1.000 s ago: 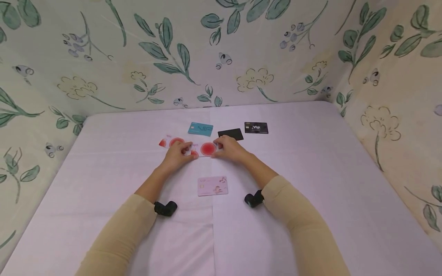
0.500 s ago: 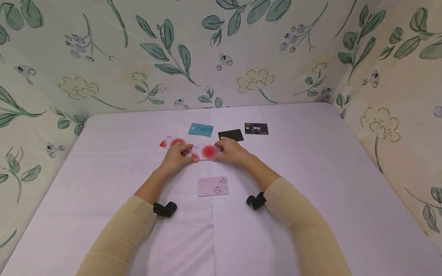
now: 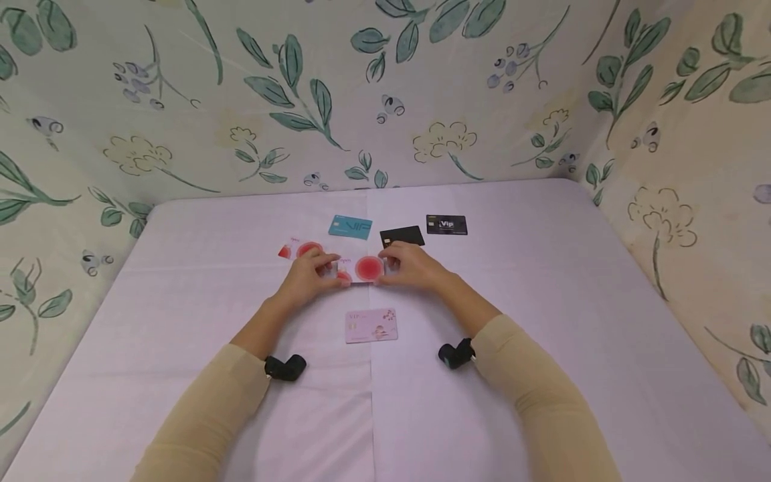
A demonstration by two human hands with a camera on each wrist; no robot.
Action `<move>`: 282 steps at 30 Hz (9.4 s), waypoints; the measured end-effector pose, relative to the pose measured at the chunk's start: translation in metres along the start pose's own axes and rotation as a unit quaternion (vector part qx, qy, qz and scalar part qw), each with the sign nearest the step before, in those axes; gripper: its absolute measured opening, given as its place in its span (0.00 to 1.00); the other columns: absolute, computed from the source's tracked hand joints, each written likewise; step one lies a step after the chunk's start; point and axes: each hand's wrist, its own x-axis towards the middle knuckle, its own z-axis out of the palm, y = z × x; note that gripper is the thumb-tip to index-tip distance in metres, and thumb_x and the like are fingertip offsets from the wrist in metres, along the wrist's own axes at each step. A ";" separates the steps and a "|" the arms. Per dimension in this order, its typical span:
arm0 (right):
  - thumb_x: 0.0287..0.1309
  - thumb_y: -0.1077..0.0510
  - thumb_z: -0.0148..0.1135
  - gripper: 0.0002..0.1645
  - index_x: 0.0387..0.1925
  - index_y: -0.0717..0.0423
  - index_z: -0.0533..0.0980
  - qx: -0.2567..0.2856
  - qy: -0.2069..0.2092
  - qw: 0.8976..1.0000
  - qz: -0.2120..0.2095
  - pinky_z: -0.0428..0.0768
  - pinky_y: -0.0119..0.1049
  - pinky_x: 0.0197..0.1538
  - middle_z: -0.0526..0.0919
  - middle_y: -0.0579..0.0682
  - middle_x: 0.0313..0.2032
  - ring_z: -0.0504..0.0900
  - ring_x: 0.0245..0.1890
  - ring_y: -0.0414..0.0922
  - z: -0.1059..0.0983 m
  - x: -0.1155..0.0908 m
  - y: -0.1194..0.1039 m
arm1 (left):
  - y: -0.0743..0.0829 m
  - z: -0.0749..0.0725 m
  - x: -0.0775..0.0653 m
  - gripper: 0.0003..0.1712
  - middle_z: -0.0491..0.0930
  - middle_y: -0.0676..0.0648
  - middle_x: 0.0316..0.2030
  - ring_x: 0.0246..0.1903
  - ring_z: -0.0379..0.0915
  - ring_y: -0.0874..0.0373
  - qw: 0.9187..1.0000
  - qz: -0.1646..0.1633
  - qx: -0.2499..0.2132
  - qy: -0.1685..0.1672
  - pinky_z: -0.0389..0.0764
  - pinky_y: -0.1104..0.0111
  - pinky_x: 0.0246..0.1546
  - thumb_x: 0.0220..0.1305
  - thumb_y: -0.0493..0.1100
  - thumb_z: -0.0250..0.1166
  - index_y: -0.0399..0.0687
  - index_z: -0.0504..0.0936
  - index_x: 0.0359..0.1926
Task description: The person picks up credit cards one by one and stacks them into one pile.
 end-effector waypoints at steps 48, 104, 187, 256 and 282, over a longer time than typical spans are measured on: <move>0.44 0.55 0.74 0.24 0.46 0.56 0.79 0.020 0.009 0.998 -0.065 0.78 0.35 0.35 0.76 0.49 0.31 0.74 0.32 0.44 -0.013 -0.055 -0.027 | 0.033 -0.007 -0.055 0.29 0.71 0.50 0.35 0.40 0.67 0.58 0.989 0.138 0.052 0.030 0.77 0.69 0.37 0.42 0.51 0.78 0.46 0.82 0.47; 0.35 0.47 0.79 0.29 0.41 0.56 0.81 0.059 0.011 0.995 -0.075 0.74 0.29 0.34 0.75 0.43 0.28 0.71 0.30 0.37 0.012 -0.084 -0.019 | 0.028 0.015 -0.080 0.33 0.71 0.54 0.36 0.40 0.66 0.61 0.992 0.113 0.047 -0.030 0.75 0.70 0.39 0.42 0.55 0.77 0.46 0.79 0.49; 0.39 0.56 0.78 0.32 0.49 0.60 0.78 0.097 0.003 0.993 -0.065 0.75 0.30 0.35 0.76 0.46 0.31 0.72 0.32 0.40 0.012 -0.070 -0.019 | 0.019 0.017 -0.078 0.36 0.71 0.52 0.39 0.42 0.68 0.60 0.992 0.122 -0.001 0.015 0.77 0.66 0.41 0.42 0.52 0.78 0.46 0.78 0.54; 0.38 0.54 0.79 0.35 0.51 0.61 0.78 0.054 0.040 0.991 -0.112 0.79 0.39 0.36 0.79 0.56 0.33 0.76 0.34 0.51 -0.017 -0.016 -0.046 | 0.011 -0.024 -0.055 0.41 0.74 0.43 0.44 0.44 0.70 0.46 0.988 0.095 -0.049 0.109 0.77 0.54 0.42 0.45 0.47 0.77 0.47 0.71 0.62; 0.41 0.49 0.77 0.35 0.52 0.60 0.77 0.015 0.038 0.990 -0.133 0.72 0.29 0.32 0.77 0.50 0.32 0.72 0.31 0.42 -0.008 0.010 -0.058 | -0.005 -0.043 -0.050 0.40 0.72 0.42 0.45 0.44 0.68 0.50 0.991 0.049 -0.036 0.116 0.73 0.59 0.43 0.46 0.48 0.76 0.41 0.72 0.60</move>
